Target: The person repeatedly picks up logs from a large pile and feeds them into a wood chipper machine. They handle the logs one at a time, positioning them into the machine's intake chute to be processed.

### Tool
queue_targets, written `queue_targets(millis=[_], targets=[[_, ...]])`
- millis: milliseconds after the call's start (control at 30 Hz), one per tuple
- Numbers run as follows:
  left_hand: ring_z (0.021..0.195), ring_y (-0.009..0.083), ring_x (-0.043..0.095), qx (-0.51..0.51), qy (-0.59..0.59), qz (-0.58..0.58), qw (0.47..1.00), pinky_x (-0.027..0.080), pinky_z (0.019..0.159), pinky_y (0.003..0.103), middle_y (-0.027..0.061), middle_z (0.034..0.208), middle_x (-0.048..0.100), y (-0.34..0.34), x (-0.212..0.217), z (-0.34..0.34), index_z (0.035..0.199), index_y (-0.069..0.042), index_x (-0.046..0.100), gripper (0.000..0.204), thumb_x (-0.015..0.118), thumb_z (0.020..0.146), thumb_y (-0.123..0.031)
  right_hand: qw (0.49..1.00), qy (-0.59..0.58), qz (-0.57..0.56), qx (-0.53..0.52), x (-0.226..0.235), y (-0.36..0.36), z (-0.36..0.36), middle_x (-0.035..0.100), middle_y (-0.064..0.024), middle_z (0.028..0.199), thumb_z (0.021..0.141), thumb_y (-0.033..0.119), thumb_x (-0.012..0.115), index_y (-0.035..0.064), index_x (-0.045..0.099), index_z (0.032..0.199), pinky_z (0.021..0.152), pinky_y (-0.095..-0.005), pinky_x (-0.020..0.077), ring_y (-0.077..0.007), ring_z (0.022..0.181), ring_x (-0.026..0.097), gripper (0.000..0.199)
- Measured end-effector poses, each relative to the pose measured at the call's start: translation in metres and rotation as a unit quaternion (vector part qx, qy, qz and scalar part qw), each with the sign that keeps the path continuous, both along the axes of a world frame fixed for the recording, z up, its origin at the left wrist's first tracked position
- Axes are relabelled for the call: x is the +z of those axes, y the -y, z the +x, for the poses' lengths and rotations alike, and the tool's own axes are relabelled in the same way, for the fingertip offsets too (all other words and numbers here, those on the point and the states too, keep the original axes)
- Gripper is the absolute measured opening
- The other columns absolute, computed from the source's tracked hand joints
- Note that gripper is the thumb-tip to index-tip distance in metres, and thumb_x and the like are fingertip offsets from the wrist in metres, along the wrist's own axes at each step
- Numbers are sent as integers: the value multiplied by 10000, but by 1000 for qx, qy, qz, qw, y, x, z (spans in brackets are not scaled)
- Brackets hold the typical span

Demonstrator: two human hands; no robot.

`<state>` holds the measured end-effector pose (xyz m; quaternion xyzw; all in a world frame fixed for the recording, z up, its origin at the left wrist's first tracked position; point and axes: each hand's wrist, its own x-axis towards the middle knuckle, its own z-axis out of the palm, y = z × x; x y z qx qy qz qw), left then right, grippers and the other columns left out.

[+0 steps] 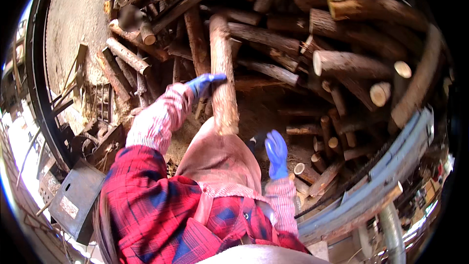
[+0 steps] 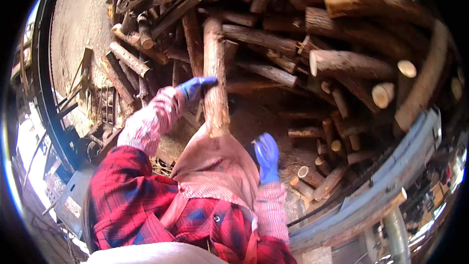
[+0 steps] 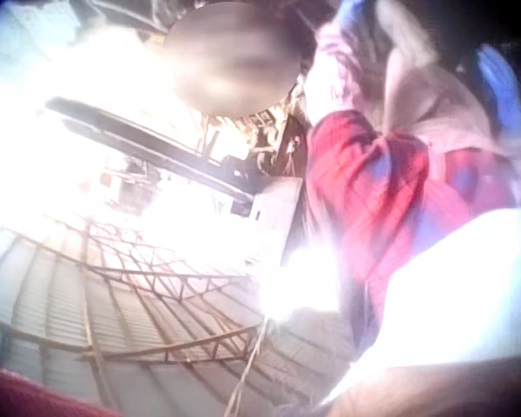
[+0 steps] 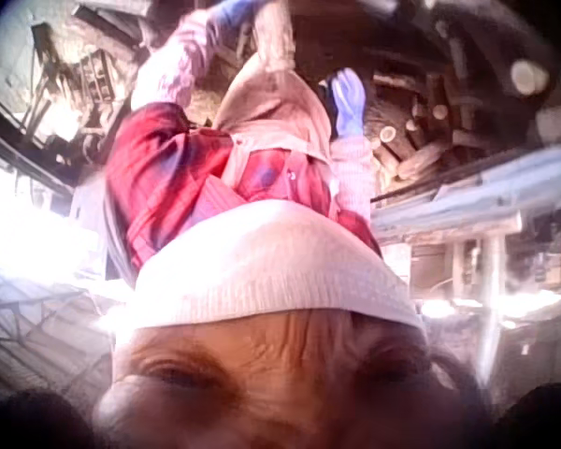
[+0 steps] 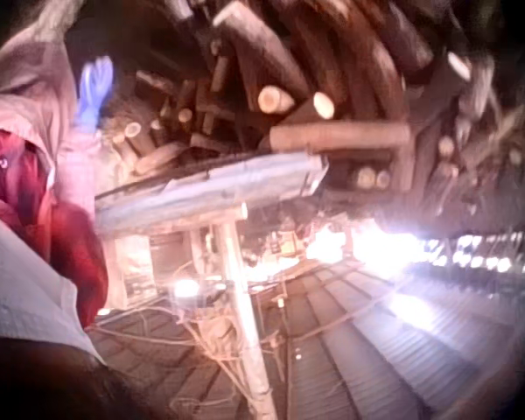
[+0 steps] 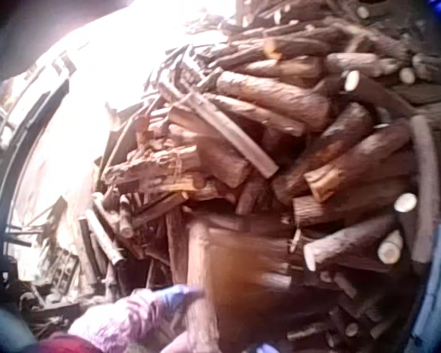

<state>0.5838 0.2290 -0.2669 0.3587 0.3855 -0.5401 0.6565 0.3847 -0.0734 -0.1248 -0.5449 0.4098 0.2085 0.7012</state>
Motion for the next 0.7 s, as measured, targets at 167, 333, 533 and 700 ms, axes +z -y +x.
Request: queue_targets(millis=[167, 333, 533, 700], targets=[[1100, 288, 599, 88, 33, -150, 984, 436, 1029, 473, 141, 1189, 628, 98, 129, -68, 1228, -39, 570, 495, 699, 846, -327, 991, 12, 15, 136, 74, 7, 34, 325, -231, 1483, 804, 268, 777, -11, 224, 1488, 1107, -392, 320, -321, 1363, 352, 922], [783, 122, 593, 3, 218, -154, 964, 493, 703, 294, -5, 857, 630, 207, 209, -106, 998, -85, 651, 277, 709, 853, -314, 970, 147, -80, 178, 151, 68, -11, 419, -164, 1409, 726, 290, 837, 11, 166, 1499, 1067, -361, 359, -227, 1281, 423, 1060], [959, 161, 621, -108, 439, -236, 860, 516, 828, 304, 54, 1103, 630, 378, 349, -102, 1305, -37, 506, 508, 675, 876, -251, 919, 371, -72, -111, 197, 180, -57, 445, -93, 1389, 681, 89, 824, 91, 235, 1496, 1058, -368, 386, -220, 1256, 447, 1005], [1355, 243, 363, -93, 626, -299, 715, 320, 1116, 366, 180, 1438, 401, 473, 433, -118, 1460, 20, 259, 857, 780, 813, -194, 825, 489, -270, -84, 272, 353, -31, 500, -152, 1336, 647, 275, 860, 42, 276, 1471, 1029, -376, 419, -266, 1210, 505, 1036]])
